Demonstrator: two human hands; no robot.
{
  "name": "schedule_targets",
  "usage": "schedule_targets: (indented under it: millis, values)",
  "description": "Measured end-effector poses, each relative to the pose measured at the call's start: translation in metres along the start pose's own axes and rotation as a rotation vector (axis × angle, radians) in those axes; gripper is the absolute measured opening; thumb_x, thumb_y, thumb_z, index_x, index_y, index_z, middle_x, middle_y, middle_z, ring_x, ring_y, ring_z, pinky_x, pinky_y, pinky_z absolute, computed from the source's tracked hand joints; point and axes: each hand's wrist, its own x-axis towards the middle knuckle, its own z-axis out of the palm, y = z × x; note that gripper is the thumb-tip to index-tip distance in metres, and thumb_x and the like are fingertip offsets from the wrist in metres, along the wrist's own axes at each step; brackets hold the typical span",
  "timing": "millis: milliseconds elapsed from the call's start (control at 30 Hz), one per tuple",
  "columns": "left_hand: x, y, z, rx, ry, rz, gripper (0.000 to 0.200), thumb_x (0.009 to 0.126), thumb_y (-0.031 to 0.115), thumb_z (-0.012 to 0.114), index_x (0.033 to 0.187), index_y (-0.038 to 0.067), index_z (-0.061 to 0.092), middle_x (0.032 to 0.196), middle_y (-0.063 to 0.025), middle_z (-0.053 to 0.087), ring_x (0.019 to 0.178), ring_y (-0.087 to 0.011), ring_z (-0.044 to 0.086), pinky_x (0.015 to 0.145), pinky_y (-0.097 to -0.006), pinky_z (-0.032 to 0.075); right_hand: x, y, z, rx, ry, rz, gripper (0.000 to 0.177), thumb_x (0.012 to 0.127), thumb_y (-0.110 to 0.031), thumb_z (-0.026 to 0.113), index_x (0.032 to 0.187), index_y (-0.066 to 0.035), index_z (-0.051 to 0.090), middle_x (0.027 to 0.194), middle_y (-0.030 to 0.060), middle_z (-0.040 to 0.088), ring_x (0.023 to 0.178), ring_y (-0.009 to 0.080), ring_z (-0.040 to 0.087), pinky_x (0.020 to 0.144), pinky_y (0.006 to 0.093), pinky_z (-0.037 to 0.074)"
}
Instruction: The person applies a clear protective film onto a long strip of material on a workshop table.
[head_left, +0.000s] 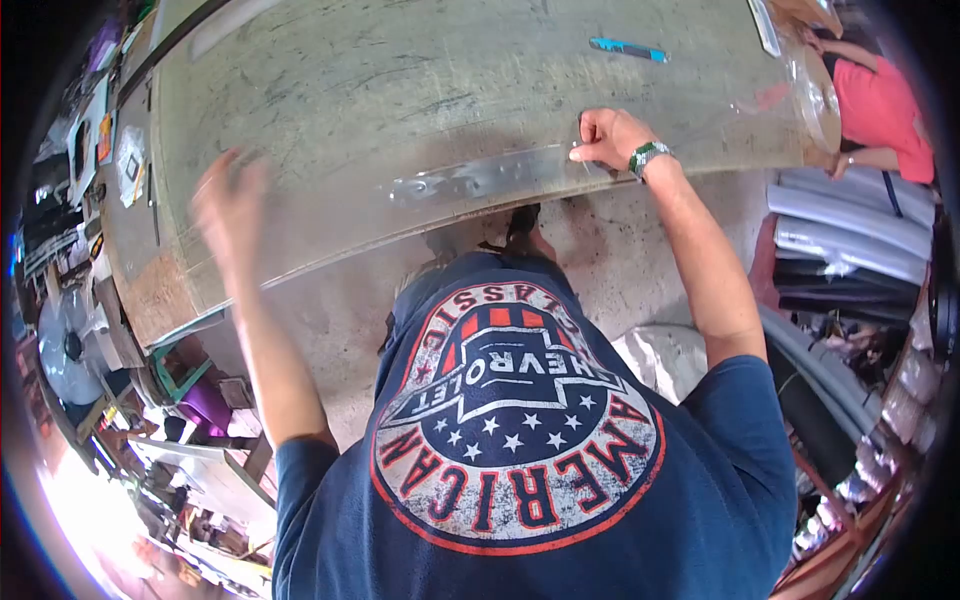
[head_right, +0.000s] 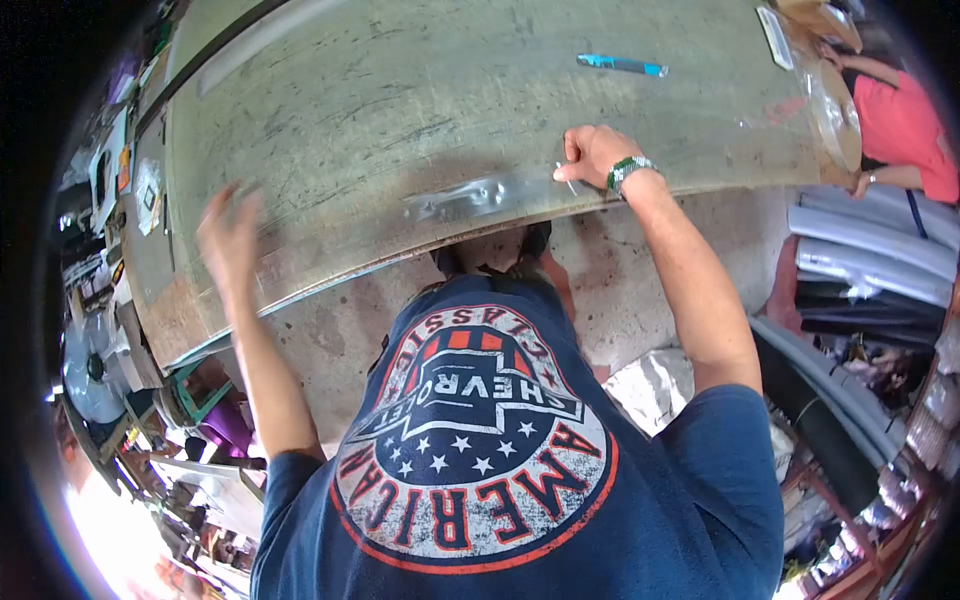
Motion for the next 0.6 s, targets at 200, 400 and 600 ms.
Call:
schedule_targets:
  millis: [200,400,600]
  values:
    - [-0.039,0.185,0.15,-0.349,-0.863,0.901,0.042,0.072,0.017,0.082,0.112,0.028,0.076,0.16,-0.0028,0.041,0.149,-0.0355,0.026,0.12,-0.054,0.023,0.003,0.005,0.0,-0.014,0.026,-0.026,0.039,0.074,-0.039,0.088,0.086,-0.011,0.065,0.09,0.01,0.073,0.088,0.0308,0.07,0.078,0.0426,0.053]
    - [-0.036,0.204,0.174,-0.185,-0.992,1.026,0.047,0.072,0.011,0.079,0.114,0.031,0.077,0.168,-0.0037,0.025,0.154,-0.0395,0.012,0.123,-0.0581,0.015,-0.004,0.009,0.001,0.051,0.098,-0.119,0.038,0.072,-0.035,0.087,0.08,-0.007,0.063,0.079,0.0108,0.071,0.079,0.0287,0.07,0.071,0.0423,0.051]
    - [-0.029,0.198,0.175,-0.089,-1.01,1.03,0.05,0.071,0.014,0.083,0.115,0.038,0.075,0.169,-0.002,0.02,0.156,-0.0386,0.005,0.125,-0.0593,0.01,-0.005,0.004,-0.007,-0.008,0.022,-0.063,0.042,0.074,-0.041,0.086,0.1,-0.011,0.073,0.102,0.0115,0.075,0.102,0.0324,0.071,0.087,0.0448,0.055]
